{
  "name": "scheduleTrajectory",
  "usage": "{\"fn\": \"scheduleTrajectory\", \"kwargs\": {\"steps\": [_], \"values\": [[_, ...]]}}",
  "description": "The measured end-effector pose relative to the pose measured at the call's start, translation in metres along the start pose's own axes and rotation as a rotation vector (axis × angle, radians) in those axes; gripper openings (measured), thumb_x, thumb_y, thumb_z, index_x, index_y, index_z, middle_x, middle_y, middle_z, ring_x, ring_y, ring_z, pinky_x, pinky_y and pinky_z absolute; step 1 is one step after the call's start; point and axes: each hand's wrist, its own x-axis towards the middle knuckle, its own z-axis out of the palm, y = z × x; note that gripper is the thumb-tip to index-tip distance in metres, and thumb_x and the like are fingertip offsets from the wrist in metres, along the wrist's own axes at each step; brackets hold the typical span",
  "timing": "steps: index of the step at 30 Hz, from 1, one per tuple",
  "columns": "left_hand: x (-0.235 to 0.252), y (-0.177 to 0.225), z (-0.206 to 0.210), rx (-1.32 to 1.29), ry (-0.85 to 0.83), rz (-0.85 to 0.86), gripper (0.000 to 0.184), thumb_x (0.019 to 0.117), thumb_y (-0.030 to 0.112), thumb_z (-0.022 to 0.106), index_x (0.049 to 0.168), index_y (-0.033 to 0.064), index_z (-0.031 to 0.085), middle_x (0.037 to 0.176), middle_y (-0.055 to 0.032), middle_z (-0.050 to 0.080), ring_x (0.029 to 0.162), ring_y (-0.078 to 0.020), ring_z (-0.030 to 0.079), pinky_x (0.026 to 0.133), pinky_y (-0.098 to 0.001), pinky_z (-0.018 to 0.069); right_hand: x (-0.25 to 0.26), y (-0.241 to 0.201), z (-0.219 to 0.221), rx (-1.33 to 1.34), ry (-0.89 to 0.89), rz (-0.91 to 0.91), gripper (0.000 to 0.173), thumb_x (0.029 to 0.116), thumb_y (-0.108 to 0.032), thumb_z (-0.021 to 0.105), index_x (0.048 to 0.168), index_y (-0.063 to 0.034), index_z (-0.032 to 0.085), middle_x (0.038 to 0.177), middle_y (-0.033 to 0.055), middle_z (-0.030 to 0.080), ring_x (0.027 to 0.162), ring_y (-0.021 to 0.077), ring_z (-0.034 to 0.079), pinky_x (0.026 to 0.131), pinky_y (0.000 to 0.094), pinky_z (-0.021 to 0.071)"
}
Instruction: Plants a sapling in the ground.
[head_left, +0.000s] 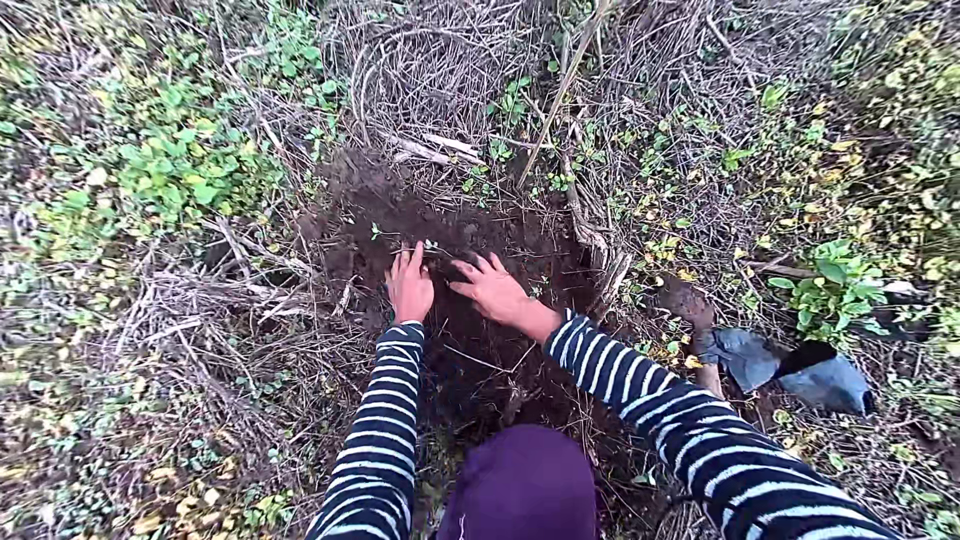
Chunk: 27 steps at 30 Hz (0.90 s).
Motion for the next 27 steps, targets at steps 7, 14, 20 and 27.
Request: {"fn": "scheduleTrajectory", "kwargs": {"steps": [7,14,20,27], "values": [[-0.009,-0.024,0.014,0.436,-0.03,0.091,0.081,0.0965,0.01,0.061,0.165,0.0088,0.018,0.167,-0.0247,0.028,0.153,-0.0391,0.032,0.125,-0.0656,0.0162,0.074,0.046,0.005,-0.1,-0.36,0.108,0.065,0.0883,-0.04,0.079,0.148,-0.0249,0.058,0.168,0.0112,0.033,0.153,0.0528,0.019,0.111,0.0866,0.0068],[-0.01,-0.022,0.008,0.333,-0.072,0.085,0.067,0.1059,0.034,0.054,0.165,0.0187,0.026,0.167,-0.0193,0.032,0.154,-0.0357,0.031,0.125,-0.0665,0.0095,0.025,0.119,-0.02,-0.032,-0.244,0.403,0.053,0.0937,-0.035,0.072,0.144,-0.0249,0.06,0.163,0.0164,0.039,0.149,0.0492,0.03,0.111,0.0785,0.0268],[-0.027,0.06,0.038,0.262,-0.151,0.329,0.038,0.0978,0.042,0.067,0.116,0.01,0.077,0.135,-0.0115,0.066,0.136,-0.0397,0.05,0.116,-0.0647,0.0275,-0.002,0.159,-0.032,0.115,-0.146,0.583,0.051,0.0942,-0.038,0.07,0.141,-0.0201,0.063,0.158,0.0209,0.043,0.143,0.0503,0.039,0.103,0.0743,0.0403],[-0.011,0.115,0.111,0.319,-0.528,0.463,0.05,0.0763,0.011,0.08,0.125,0.0154,0.073,0.139,-0.015,0.06,0.135,-0.0382,0.047,0.113,-0.0611,0.0328,0.001,0.168,-0.045,0.27,-0.175,0.592,0.056,0.0908,-0.031,0.077,0.143,-0.0167,0.061,0.158,0.0213,0.042,0.141,0.0476,0.043,0.109,0.0701,0.0378]]}}
